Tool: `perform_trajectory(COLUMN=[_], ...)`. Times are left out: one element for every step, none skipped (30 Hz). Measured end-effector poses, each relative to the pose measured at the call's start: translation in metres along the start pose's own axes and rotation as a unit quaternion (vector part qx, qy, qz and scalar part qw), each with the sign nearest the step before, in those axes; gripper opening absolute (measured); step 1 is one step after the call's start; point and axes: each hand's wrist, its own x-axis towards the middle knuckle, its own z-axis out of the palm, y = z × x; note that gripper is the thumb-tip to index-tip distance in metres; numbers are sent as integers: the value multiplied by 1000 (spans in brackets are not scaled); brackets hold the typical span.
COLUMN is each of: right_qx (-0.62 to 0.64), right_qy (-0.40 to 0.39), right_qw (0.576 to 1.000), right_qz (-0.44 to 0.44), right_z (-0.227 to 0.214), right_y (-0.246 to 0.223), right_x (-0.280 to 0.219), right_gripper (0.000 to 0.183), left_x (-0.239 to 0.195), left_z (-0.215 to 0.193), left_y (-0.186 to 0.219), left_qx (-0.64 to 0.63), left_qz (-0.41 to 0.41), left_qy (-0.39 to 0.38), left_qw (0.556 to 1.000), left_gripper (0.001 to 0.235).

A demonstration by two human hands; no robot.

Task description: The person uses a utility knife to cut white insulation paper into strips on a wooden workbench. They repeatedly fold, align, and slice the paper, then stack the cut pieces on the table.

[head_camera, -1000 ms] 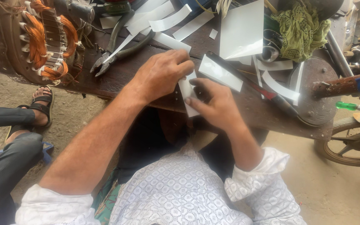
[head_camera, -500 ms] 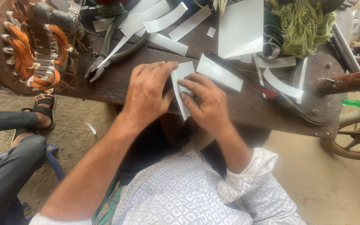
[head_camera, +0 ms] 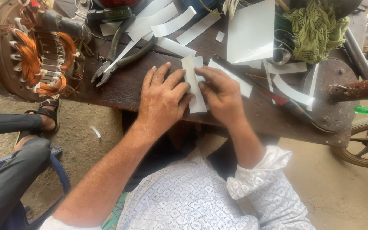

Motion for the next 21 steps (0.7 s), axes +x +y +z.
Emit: perform_trajectory(right_qx=[-11, -22, -42, -62, -82, -84, -85, -87, -74, -61, -49, -40, -32, -23, -31, -38, -44, -45, -46, -48, -50], right_qy=[3, 7, 15, 22, 30, 19, 7, -5, -19, -34, -47, -52, -60, -67, -52, -38, -21, -2, 17, 35, 27], right_qw=[1000, 1000, 999, 998, 996, 996, 996, 995, 996, 996, 995, 997, 997, 997, 998, 998, 996, 996, 995, 994, 995], right_qz=[1, 2, -10, -23, -35, -36, -38, -39, -49, -59, -69, -50, -30, -9, 17, 43, 72, 76, 83, 90, 86], right_z=[2, 5, 9, 13, 15, 15, 13, 10, 6, 1, -2, -4, -5, -5, -2, 2, 5, 8, 11, 12, 12], right_y=[0, 1, 1, 2, 2, 3, 3, 4, 5, 5, 6, 6, 5, 5, 3, 2, 0, 0, 1, 2, 4], right_x=[-1, -1, -1, 0, 1, 3, 6, 10, 11, 12, 14, 15, 14, 13, 14, 15, 15, 17, 17, 17, 19], right_gripper=[31, 30, 29, 28, 26, 27, 27, 27, 28, 29, 30, 31, 31, 32, 31, 30, 29, 27, 25, 22, 23], left_x=[-1, -1, -2, -3, -5, -8, -12, -16, -22, -27, -30, -32, -35, -38, -38, -39, -40, -41, -43, -45, -46], left_z=[1, 2, 4, 5, 5, 6, 7, 7, 8, 9, 9, 9, 10, 11, 10, 10, 9, 9, 10, 11, 14], left_y=[0, 1, 1, 3, 6, 12, 17, 25, 33, 38, 39, 40, 42, 43, 43, 43, 44, 46, 49, 53, 57], left_qx=[7, 9, 11, 13, 11, 9, 7, -4, -16, -28, -25, -23, -23, -30, -33, -36, -29, -22, -17, -6, 4], left_qz=[5, 10, 14, 18, 20, 21, 22, 22, 21, 21, 23, 25, 25, 31, 36, 41, 45, 49, 52, 52, 54], left_qy=[3, 3, 3, 3, -21, -45, -68, -47, -26, -6, -4, -1, 2, -7, -14, -21, -24, -27, -31, -28, -25], left_qw=[1000, 1000, 1000, 1000, 1000, 999, 997, 999, 999, 999, 999, 999, 999, 999, 999, 998, 998, 998, 998, 998, 998], left_gripper=[24, 23, 22, 21, 20, 19, 19, 20, 21, 22, 25, 28, 31, 37, 43, 49, 51, 53, 56, 56, 56])
